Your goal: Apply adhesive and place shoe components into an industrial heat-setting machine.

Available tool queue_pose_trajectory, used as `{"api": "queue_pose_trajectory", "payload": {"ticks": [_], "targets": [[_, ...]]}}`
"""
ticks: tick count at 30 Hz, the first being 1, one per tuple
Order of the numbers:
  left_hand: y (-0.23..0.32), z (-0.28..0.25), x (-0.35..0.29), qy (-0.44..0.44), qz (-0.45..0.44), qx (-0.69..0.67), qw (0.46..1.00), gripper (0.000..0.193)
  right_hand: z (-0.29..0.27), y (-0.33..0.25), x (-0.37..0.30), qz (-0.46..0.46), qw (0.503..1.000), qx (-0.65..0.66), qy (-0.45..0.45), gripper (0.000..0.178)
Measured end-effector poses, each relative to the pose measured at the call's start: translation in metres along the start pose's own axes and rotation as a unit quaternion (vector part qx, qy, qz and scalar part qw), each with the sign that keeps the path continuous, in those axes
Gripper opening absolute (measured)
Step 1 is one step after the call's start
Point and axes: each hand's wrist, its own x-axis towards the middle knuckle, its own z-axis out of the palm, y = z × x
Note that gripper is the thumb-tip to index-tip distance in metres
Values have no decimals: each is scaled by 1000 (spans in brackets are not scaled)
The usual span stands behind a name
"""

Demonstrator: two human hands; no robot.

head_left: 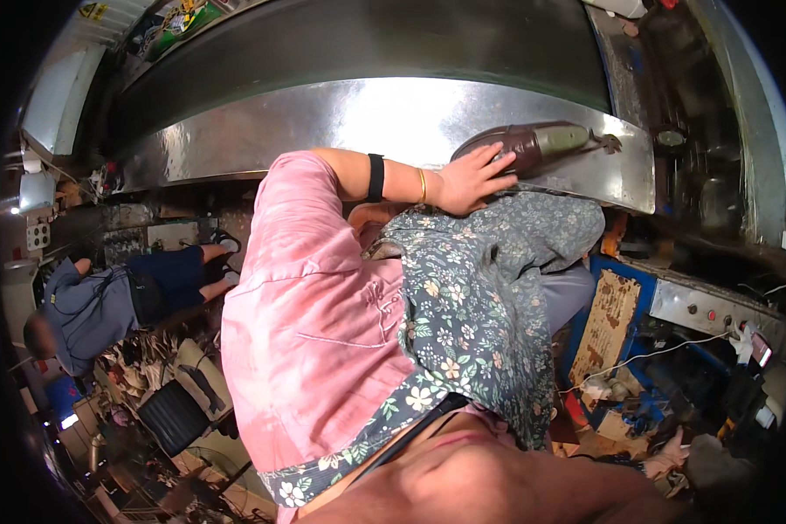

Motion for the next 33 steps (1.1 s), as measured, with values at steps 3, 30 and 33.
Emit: {"api": "queue_pose_trajectory", "payload": {"ticks": [3,30,33], "targets": [[9,0,22,7,-12,-9,1000,72,-32,4,-95,98,992,-14,85,90],[102,-43,190,133,-199,-845,477,54,-144,-367,-417,-210,636,674,-311,38],[94,-53,174,36,-250,-787,562,62,-131,-362,-427,-243,630,625,-393,27]]}}
